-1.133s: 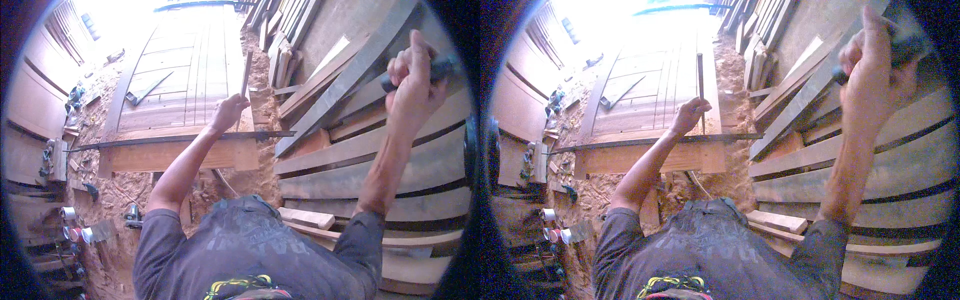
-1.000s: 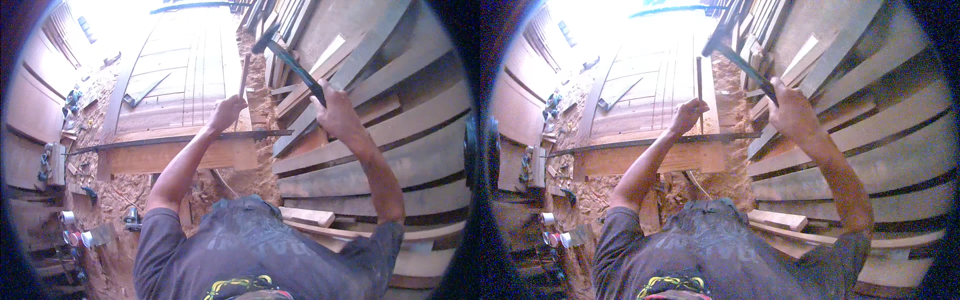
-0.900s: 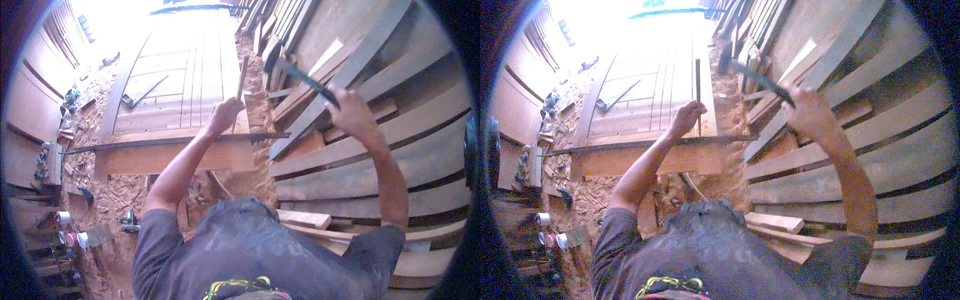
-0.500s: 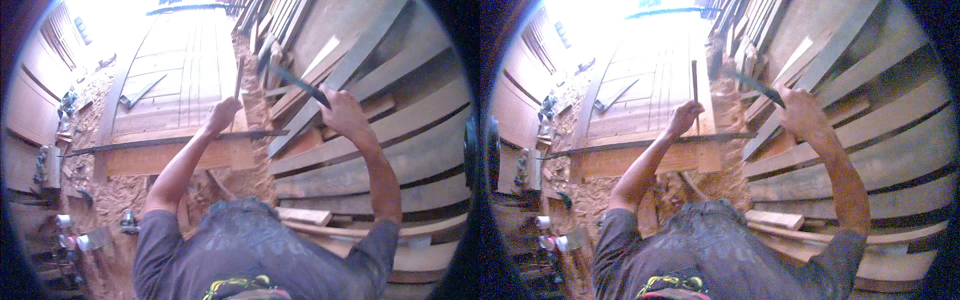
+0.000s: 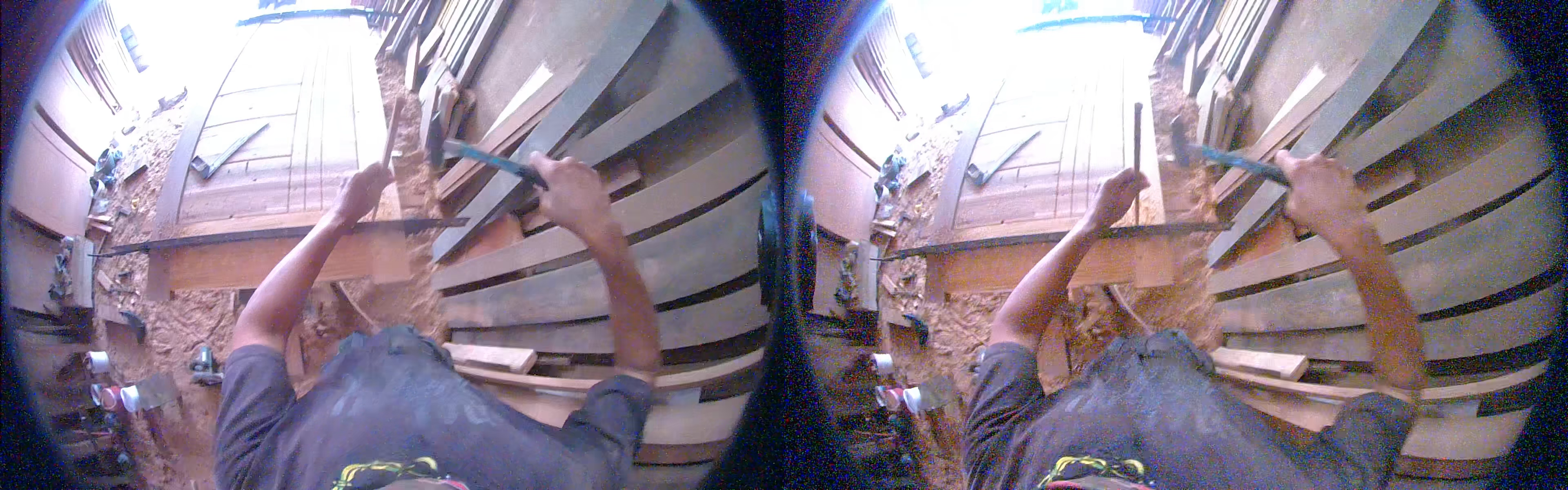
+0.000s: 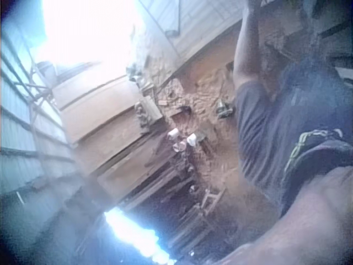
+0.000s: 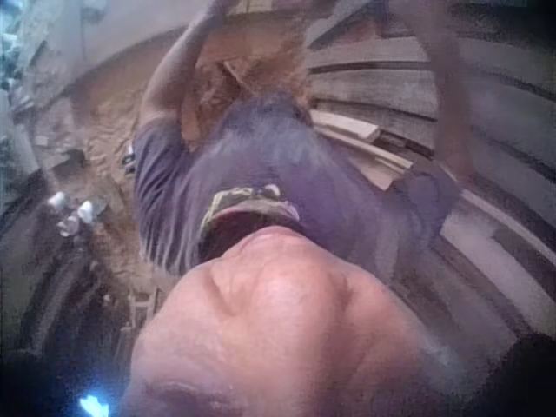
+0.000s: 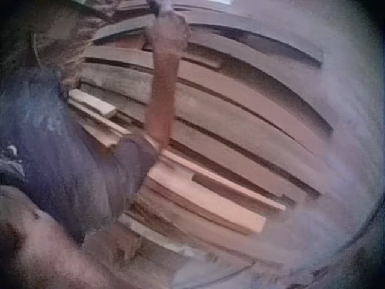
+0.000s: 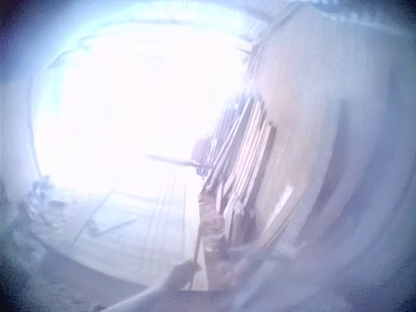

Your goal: The person repeatedly hammers a thin wooden strip against a curved wooden structure, likely to shape or secure it. The worker holds the strip with one hand and strikes it with a hammer in the other, continuing the action across multiple positions along the curve.

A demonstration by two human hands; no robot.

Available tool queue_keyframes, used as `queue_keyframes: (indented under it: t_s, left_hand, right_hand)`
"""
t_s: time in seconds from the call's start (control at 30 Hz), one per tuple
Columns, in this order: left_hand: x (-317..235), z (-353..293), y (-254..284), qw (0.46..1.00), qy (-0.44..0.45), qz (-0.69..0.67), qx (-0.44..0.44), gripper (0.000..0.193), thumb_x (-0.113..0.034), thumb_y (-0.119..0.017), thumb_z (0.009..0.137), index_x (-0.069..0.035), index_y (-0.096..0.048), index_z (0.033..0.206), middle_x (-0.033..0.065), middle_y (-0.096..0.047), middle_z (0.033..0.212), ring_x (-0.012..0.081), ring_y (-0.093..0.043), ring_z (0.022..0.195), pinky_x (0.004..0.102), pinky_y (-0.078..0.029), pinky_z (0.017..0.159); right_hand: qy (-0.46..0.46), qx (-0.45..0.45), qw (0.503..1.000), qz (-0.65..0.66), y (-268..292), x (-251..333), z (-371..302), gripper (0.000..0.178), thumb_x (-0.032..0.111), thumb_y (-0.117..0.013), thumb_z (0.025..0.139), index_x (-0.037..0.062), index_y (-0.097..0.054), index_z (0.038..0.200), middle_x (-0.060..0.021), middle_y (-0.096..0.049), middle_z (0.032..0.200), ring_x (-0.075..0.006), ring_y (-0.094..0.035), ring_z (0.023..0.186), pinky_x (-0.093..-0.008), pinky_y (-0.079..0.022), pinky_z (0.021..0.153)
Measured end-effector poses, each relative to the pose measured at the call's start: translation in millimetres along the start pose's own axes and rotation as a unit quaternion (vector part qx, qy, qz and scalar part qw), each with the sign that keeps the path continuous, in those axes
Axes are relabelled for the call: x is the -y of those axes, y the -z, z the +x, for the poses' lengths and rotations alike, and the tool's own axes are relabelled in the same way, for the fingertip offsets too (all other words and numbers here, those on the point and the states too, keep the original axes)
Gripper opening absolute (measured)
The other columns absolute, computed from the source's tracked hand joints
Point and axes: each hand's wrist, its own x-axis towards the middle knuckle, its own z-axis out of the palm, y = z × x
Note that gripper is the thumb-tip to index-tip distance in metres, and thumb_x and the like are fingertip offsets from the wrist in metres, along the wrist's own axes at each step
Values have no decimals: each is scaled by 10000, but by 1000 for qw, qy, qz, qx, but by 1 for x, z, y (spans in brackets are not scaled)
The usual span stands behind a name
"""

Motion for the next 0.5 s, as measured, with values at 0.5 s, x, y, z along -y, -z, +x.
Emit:
queue_keyframes:
  t_s: [0.5]
  left_hand:
    - [-3, 11, -4, 1000, -2, -1, -11, 238, -286, -694, 986, -55, -719, 1039, 141, -754, 949, 201, -721, 902, 358, -558, 805]
  right_hand:
    - [-80, 13, 996, 47, -19, -27, -29, 278, 196, -691, 916, -31, -643, 1070, -282, -686, 844, -436, -706, 861, -515, -532, 817]
